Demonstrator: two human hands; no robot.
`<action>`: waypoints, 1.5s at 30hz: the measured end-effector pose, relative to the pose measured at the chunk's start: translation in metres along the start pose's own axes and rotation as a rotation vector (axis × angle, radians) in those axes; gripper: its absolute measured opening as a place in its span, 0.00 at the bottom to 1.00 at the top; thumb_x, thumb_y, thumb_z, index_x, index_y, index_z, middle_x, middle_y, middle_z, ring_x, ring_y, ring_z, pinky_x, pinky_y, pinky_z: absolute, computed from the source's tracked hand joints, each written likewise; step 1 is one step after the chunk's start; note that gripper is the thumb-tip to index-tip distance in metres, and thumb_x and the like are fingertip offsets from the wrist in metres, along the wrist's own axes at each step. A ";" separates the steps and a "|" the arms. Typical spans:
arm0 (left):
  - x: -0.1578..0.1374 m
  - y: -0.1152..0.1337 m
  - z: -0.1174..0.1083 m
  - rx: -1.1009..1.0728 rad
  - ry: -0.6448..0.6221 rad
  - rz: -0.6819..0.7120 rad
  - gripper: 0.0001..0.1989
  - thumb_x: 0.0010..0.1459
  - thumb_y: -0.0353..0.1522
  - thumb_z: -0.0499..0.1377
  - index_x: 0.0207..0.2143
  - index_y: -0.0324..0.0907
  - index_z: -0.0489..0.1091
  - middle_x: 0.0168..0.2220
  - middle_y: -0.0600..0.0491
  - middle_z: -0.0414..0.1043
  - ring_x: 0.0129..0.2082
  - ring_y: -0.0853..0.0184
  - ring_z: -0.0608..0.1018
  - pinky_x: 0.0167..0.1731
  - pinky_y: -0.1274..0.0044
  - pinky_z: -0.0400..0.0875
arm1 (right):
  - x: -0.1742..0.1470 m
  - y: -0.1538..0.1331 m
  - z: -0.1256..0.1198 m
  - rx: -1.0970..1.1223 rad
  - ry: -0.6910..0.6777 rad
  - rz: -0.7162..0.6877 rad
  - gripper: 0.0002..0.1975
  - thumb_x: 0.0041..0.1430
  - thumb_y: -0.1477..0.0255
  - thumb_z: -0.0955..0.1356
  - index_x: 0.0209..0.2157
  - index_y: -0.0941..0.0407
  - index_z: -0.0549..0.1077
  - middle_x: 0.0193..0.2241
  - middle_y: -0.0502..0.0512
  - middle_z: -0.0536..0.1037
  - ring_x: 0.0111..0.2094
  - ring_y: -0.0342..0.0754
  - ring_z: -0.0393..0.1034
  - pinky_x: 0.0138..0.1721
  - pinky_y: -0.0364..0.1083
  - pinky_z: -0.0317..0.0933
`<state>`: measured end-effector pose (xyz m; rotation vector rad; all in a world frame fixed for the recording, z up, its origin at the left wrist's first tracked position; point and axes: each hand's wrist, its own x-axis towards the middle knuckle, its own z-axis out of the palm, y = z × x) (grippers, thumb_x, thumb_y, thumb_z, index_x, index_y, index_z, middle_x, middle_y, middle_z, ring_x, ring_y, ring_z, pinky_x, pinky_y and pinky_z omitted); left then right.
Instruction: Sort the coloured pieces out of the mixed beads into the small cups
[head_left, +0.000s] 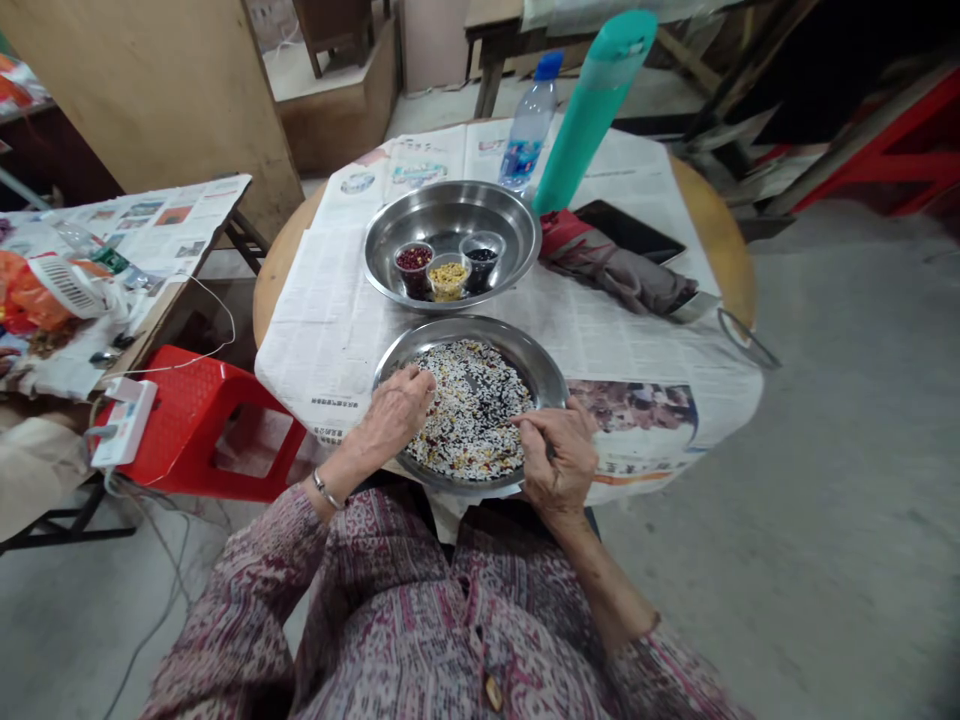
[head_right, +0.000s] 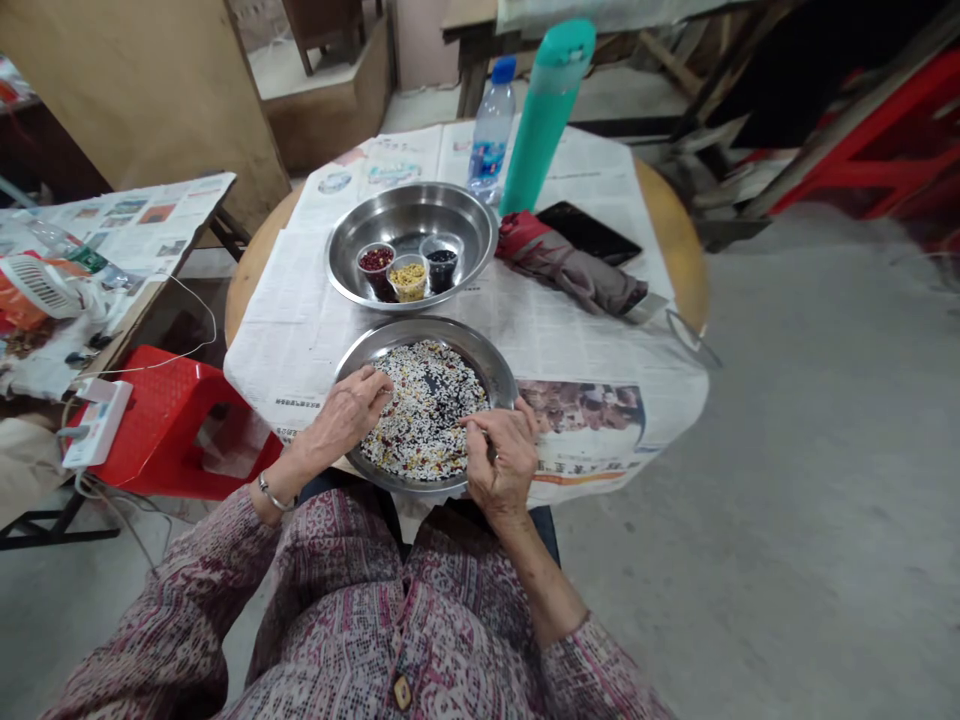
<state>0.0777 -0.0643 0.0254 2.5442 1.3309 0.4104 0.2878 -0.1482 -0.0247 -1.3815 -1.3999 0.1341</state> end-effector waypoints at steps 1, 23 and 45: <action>-0.004 0.003 -0.001 -0.005 -0.007 0.019 0.07 0.68 0.26 0.50 0.39 0.40 0.67 0.38 0.50 0.70 0.41 0.65 0.74 0.46 0.72 0.72 | 0.000 0.000 0.000 -0.003 -0.003 0.005 0.10 0.62 0.69 0.64 0.29 0.52 0.76 0.28 0.49 0.80 0.33 0.48 0.73 0.60 0.60 0.57; 0.025 0.009 0.007 0.063 -0.060 0.167 0.11 0.69 0.26 0.50 0.46 0.41 0.72 0.46 0.48 0.71 0.48 0.62 0.71 0.55 0.68 0.67 | -0.001 0.002 0.001 0.014 0.014 -0.039 0.09 0.63 0.72 0.65 0.31 0.52 0.76 0.29 0.48 0.79 0.33 0.47 0.73 0.60 0.59 0.56; 0.010 0.014 0.011 -0.026 0.006 0.120 0.09 0.70 0.30 0.51 0.40 0.42 0.71 0.40 0.51 0.72 0.44 0.66 0.74 0.53 0.72 0.69 | 0.000 0.001 0.000 0.023 0.003 -0.039 0.08 0.63 0.72 0.65 0.31 0.52 0.75 0.29 0.48 0.80 0.34 0.47 0.73 0.59 0.58 0.57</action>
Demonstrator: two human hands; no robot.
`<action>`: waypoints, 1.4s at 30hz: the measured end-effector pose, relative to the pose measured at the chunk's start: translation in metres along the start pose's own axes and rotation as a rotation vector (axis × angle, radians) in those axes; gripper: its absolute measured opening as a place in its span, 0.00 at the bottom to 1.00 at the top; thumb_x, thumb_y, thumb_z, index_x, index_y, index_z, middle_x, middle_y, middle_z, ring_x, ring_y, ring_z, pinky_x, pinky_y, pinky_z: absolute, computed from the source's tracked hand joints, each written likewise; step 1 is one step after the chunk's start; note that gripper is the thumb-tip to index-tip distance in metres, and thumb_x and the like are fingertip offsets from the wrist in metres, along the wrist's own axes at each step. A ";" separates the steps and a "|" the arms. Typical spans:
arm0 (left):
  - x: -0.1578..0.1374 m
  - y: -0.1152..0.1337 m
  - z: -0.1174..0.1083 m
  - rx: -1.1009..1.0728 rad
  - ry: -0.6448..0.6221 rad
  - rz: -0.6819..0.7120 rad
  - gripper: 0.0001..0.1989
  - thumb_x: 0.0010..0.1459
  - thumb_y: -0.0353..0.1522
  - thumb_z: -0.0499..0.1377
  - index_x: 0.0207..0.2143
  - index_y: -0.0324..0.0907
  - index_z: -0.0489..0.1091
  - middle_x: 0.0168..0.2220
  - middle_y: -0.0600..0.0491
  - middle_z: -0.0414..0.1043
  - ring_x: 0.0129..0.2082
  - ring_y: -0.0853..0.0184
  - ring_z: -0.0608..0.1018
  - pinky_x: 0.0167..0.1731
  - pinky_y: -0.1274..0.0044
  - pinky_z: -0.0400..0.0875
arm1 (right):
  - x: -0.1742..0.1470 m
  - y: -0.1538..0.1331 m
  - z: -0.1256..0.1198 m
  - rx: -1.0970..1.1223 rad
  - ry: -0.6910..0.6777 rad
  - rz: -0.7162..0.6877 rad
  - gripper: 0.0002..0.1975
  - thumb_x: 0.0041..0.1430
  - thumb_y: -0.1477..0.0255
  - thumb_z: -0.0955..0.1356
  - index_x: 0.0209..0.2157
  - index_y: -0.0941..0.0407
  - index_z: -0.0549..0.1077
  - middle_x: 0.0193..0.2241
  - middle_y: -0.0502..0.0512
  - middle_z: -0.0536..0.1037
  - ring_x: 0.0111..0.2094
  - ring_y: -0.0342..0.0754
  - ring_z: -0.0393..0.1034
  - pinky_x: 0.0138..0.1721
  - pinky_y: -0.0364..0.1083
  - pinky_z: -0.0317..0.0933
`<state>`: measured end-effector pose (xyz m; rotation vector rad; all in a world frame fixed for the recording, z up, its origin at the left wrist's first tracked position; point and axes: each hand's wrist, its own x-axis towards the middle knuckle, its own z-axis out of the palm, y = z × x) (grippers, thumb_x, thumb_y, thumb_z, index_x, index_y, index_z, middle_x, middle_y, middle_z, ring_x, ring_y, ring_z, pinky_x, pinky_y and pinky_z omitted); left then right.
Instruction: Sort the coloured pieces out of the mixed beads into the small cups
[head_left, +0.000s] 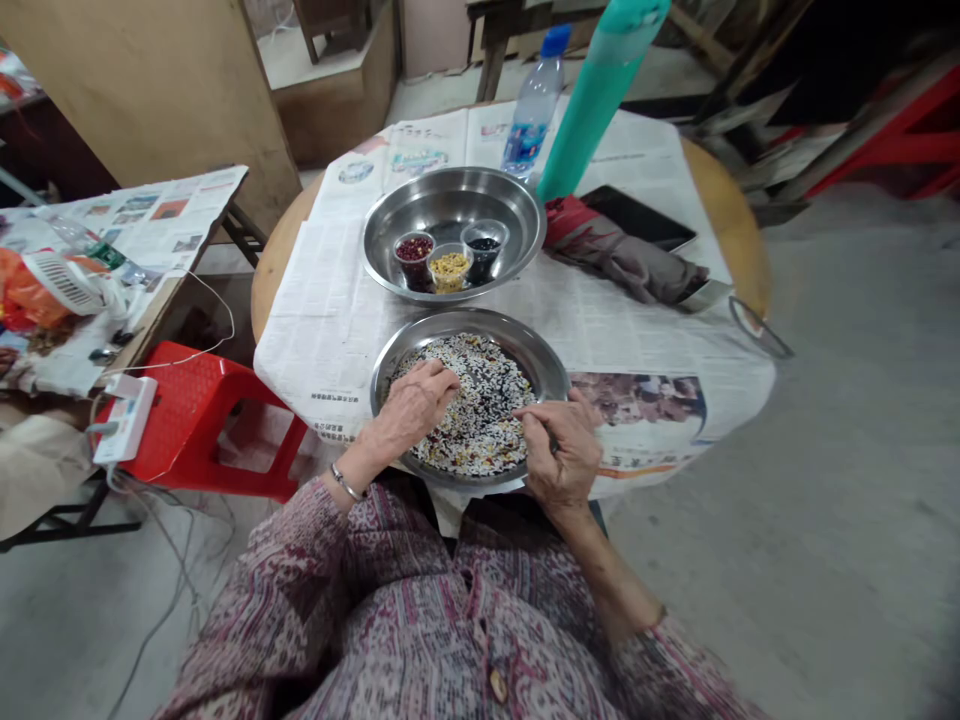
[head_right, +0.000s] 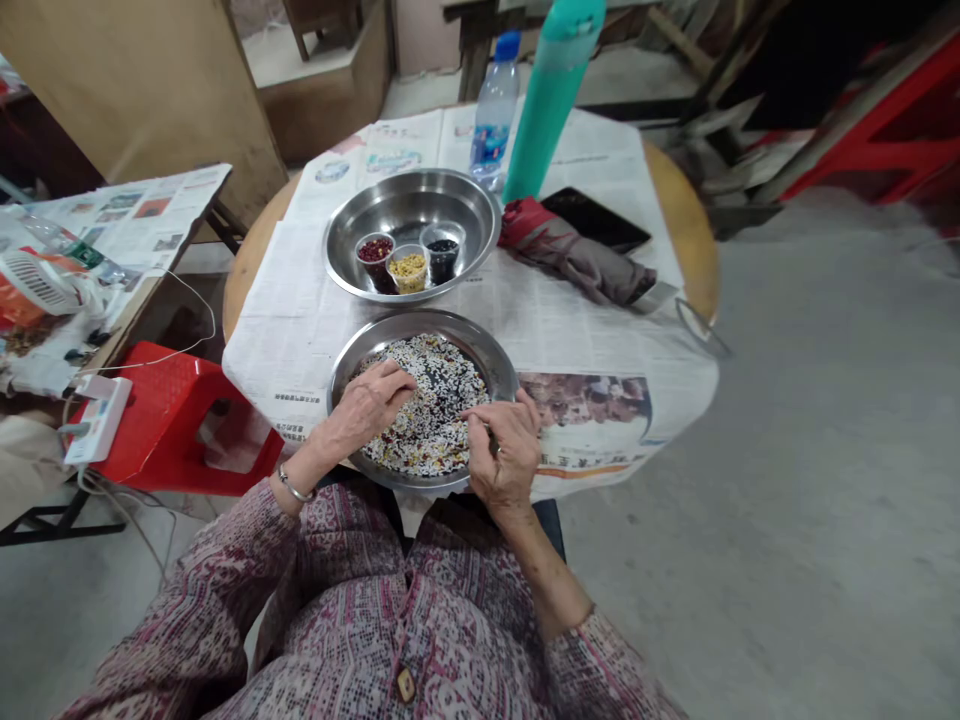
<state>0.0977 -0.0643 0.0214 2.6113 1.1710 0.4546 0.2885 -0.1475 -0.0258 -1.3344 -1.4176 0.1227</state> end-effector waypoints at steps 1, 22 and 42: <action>0.000 0.000 0.000 -0.007 -0.008 -0.004 0.09 0.70 0.30 0.51 0.40 0.42 0.71 0.40 0.52 0.72 0.45 0.66 0.74 0.52 0.72 0.69 | 0.000 0.000 0.000 0.003 0.000 -0.001 0.08 0.63 0.72 0.65 0.31 0.52 0.75 0.29 0.48 0.80 0.34 0.47 0.73 0.60 0.58 0.57; 0.000 0.000 -0.001 -0.078 -0.053 0.031 0.09 0.70 0.28 0.51 0.41 0.41 0.71 0.40 0.52 0.73 0.44 0.67 0.75 0.50 0.72 0.71 | 0.002 -0.001 0.002 -0.020 -0.004 0.024 0.10 0.63 0.70 0.65 0.29 0.52 0.75 0.28 0.48 0.80 0.32 0.47 0.72 0.60 0.59 0.58; -0.002 0.012 -0.002 -0.015 -0.115 -0.015 0.07 0.68 0.28 0.53 0.40 0.41 0.71 0.38 0.52 0.72 0.41 0.66 0.75 0.45 0.73 0.73 | 0.001 -0.001 0.001 0.003 0.000 0.016 0.09 0.63 0.71 0.65 0.29 0.51 0.75 0.28 0.48 0.79 0.32 0.47 0.73 0.60 0.59 0.58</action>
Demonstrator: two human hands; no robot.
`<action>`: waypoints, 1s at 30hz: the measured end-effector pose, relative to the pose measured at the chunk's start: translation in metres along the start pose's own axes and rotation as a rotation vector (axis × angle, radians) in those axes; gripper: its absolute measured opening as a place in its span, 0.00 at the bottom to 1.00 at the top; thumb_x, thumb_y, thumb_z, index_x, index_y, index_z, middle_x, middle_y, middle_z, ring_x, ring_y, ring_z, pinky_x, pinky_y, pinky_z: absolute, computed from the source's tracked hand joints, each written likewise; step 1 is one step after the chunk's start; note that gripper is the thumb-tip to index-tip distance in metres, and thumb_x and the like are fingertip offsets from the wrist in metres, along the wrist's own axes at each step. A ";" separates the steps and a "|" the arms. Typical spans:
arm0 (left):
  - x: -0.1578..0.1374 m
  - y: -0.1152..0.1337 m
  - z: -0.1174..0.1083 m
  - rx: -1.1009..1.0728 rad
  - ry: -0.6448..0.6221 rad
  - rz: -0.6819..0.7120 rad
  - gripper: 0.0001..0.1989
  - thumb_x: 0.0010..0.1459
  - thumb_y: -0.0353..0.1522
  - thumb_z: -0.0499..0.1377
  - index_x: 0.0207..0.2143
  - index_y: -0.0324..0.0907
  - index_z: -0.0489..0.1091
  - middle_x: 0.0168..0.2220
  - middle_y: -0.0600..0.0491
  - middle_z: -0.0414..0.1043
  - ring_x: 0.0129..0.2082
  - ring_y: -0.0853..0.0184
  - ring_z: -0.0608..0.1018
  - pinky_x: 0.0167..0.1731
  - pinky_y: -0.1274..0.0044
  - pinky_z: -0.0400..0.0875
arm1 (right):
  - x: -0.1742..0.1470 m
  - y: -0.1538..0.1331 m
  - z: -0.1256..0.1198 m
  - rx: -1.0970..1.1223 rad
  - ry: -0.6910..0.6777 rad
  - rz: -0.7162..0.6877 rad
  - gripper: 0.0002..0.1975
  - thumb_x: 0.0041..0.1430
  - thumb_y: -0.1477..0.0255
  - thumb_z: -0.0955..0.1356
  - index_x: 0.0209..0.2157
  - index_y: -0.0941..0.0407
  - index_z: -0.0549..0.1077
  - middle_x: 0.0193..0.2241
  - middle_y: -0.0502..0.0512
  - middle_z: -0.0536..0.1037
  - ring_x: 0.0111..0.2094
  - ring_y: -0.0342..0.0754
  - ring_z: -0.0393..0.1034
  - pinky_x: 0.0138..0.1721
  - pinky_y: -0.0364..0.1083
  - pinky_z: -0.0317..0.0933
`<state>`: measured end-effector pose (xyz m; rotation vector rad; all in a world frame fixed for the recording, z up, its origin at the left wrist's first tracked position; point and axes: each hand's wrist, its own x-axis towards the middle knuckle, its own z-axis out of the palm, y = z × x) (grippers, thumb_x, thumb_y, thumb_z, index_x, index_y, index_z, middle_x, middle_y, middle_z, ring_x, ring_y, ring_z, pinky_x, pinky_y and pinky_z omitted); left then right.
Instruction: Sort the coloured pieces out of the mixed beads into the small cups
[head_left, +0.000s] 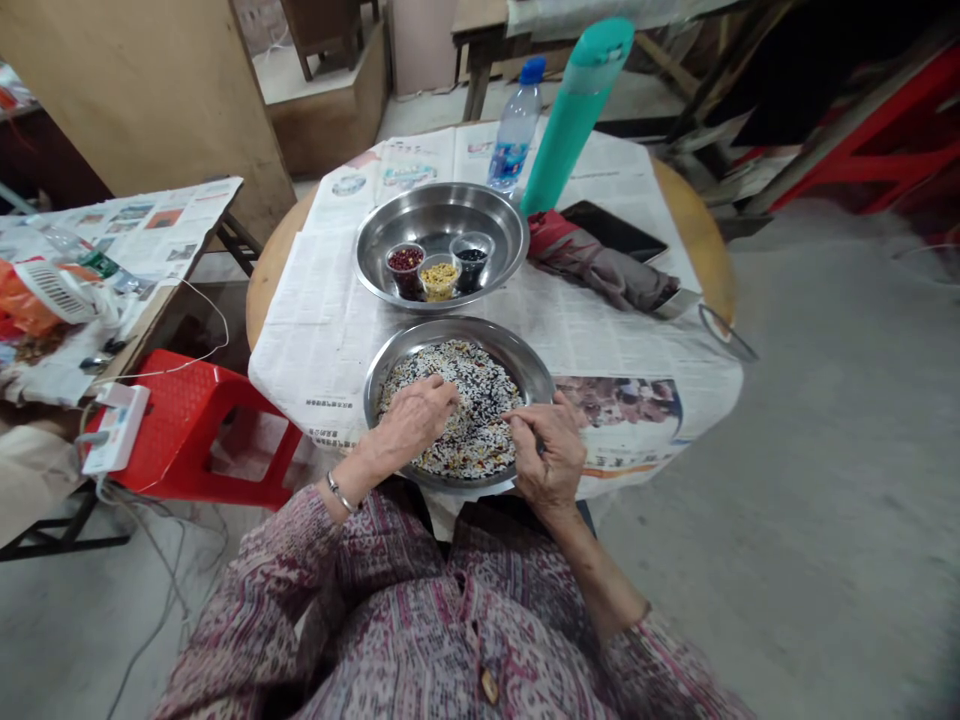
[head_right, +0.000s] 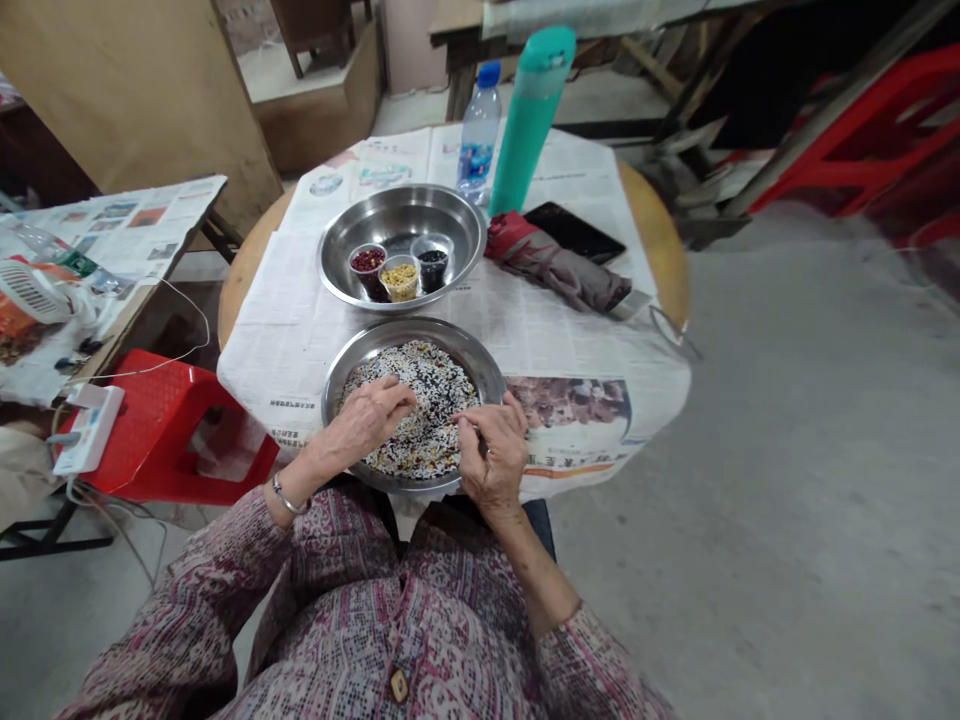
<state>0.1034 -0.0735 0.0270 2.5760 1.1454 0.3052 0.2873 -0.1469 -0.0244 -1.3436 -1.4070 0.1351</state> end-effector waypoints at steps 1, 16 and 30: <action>-0.002 0.000 -0.001 -0.001 0.019 0.002 0.08 0.69 0.29 0.53 0.40 0.41 0.71 0.38 0.52 0.72 0.42 0.66 0.75 0.45 0.73 0.73 | 0.000 0.000 0.000 -0.002 0.000 0.004 0.09 0.63 0.71 0.65 0.29 0.51 0.75 0.28 0.48 0.79 0.33 0.47 0.73 0.60 0.59 0.58; -0.042 0.006 -0.017 0.067 0.128 0.007 0.10 0.68 0.24 0.50 0.42 0.41 0.70 0.38 0.51 0.72 0.42 0.64 0.72 0.50 0.69 0.71 | 0.000 0.001 -0.001 0.002 -0.008 0.004 0.08 0.62 0.71 0.66 0.30 0.52 0.76 0.29 0.48 0.80 0.34 0.48 0.73 0.60 0.60 0.57; -0.051 -0.007 -0.008 -0.214 0.379 0.003 0.24 0.55 0.12 0.45 0.42 0.42 0.69 0.46 0.51 0.70 0.49 0.68 0.74 0.51 0.71 0.74 | 0.000 0.001 -0.001 -0.001 -0.004 -0.002 0.08 0.63 0.71 0.65 0.30 0.52 0.75 0.28 0.48 0.80 0.34 0.48 0.73 0.60 0.59 0.57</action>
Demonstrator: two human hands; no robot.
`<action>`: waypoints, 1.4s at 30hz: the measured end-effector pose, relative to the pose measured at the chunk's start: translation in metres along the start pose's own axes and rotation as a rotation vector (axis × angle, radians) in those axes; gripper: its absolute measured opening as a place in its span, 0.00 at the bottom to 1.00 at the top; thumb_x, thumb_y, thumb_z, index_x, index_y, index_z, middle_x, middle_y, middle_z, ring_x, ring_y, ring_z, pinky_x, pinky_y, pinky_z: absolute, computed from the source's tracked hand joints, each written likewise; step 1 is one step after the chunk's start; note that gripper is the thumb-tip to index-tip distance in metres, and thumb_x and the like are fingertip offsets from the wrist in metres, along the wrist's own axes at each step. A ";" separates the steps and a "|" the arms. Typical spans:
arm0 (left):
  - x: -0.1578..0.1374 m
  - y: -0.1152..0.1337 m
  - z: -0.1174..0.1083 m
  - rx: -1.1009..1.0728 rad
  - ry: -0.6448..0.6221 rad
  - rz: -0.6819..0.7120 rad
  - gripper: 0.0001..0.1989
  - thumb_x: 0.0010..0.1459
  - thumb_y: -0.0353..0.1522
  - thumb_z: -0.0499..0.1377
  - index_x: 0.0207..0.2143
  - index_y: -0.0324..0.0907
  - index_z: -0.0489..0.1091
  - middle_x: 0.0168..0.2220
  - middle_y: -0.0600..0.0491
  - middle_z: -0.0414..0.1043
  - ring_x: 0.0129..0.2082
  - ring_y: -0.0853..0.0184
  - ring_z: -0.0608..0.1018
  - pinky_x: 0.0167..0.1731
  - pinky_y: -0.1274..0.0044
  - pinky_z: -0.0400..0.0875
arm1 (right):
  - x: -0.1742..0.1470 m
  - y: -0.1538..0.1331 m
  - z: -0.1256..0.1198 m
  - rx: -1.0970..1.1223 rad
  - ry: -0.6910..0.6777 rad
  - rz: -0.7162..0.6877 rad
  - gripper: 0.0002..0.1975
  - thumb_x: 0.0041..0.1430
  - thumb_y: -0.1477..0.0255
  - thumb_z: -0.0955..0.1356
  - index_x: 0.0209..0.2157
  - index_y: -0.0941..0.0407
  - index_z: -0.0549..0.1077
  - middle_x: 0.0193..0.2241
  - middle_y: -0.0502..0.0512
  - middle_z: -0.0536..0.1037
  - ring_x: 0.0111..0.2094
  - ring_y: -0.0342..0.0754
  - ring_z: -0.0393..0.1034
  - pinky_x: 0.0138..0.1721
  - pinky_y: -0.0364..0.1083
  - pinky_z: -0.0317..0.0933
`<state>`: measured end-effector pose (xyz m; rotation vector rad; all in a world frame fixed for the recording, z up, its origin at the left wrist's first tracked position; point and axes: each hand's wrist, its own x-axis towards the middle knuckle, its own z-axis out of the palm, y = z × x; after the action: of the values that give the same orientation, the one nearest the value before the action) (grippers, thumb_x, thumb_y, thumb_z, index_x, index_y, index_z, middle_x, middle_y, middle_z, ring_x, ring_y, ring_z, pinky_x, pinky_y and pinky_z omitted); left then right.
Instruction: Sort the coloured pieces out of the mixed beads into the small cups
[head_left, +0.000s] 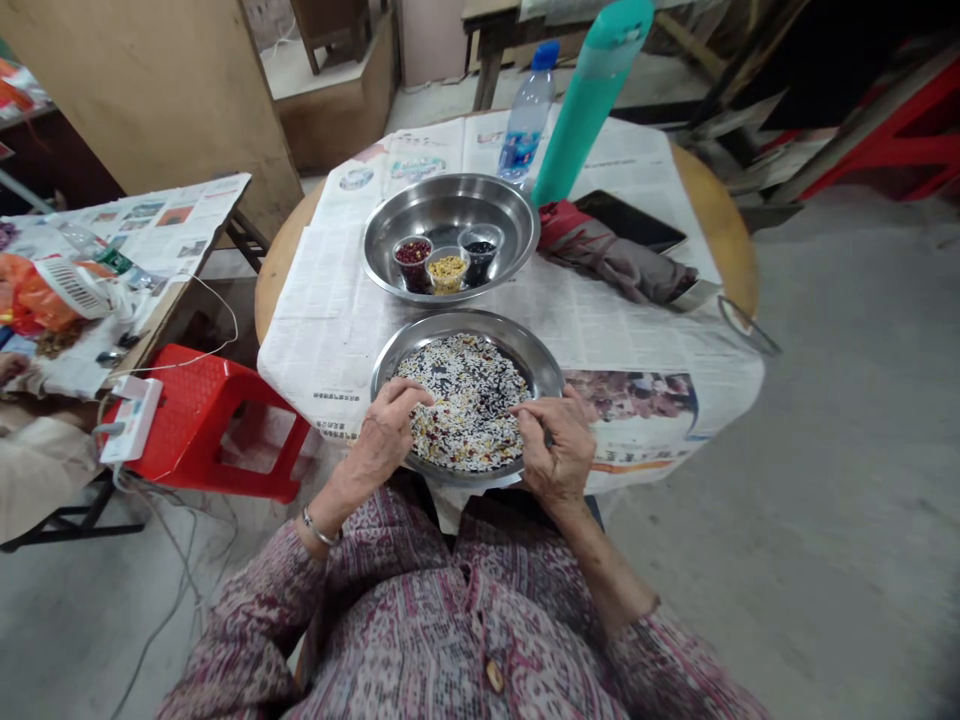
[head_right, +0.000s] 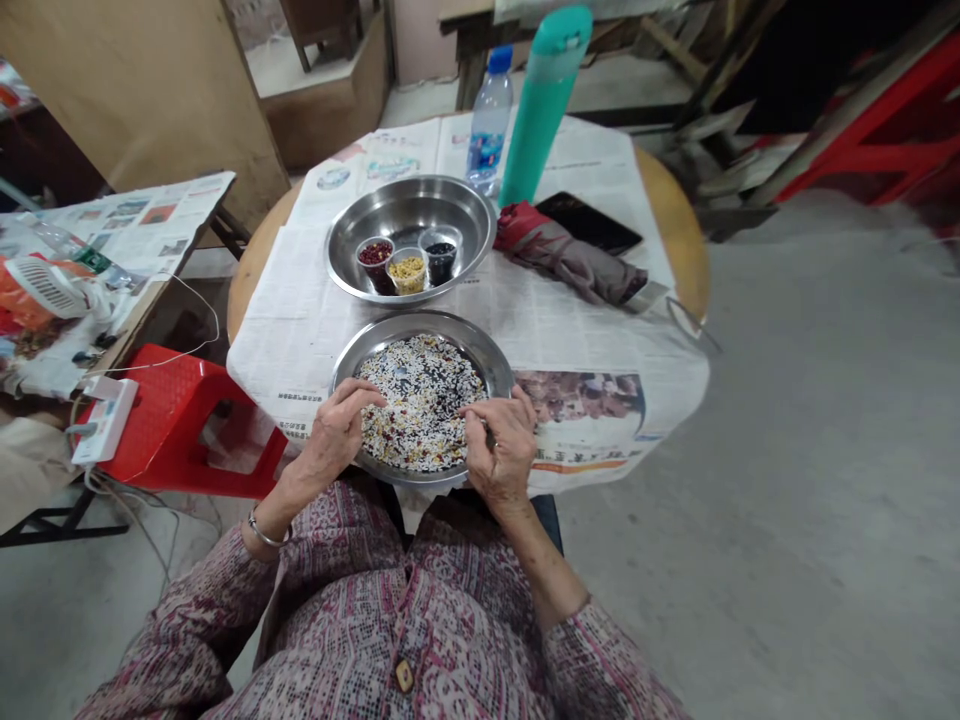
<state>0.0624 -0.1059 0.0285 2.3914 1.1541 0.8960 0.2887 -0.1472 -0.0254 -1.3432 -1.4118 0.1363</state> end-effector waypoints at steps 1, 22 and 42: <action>-0.001 0.000 -0.001 -0.011 0.025 0.005 0.26 0.52 0.11 0.44 0.42 0.43 0.69 0.46 0.51 0.70 0.49 0.68 0.74 0.51 0.70 0.74 | 0.000 0.000 0.000 0.002 0.000 -0.002 0.08 0.63 0.71 0.65 0.30 0.52 0.75 0.28 0.48 0.80 0.34 0.48 0.73 0.60 0.59 0.57; -0.031 0.006 0.013 -0.136 0.307 -0.422 0.33 0.54 0.20 0.55 0.61 0.48 0.59 0.62 0.47 0.57 0.66 0.57 0.61 0.68 0.58 0.56 | -0.001 0.000 0.001 -0.010 0.009 -0.004 0.09 0.63 0.71 0.65 0.30 0.52 0.75 0.28 0.48 0.80 0.33 0.47 0.73 0.60 0.58 0.56; 0.011 0.025 -0.009 0.176 -0.371 -0.029 0.10 0.66 0.28 0.54 0.49 0.43 0.69 0.44 0.50 0.68 0.47 0.63 0.72 0.52 0.68 0.72 | -0.001 -0.003 0.002 -0.055 0.003 -0.004 0.10 0.64 0.71 0.65 0.30 0.53 0.75 0.28 0.48 0.79 0.33 0.47 0.73 0.60 0.58 0.55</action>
<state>0.0761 -0.1124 0.0529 2.5280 1.1531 0.3284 0.2851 -0.1481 -0.0248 -1.3853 -1.4239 0.0934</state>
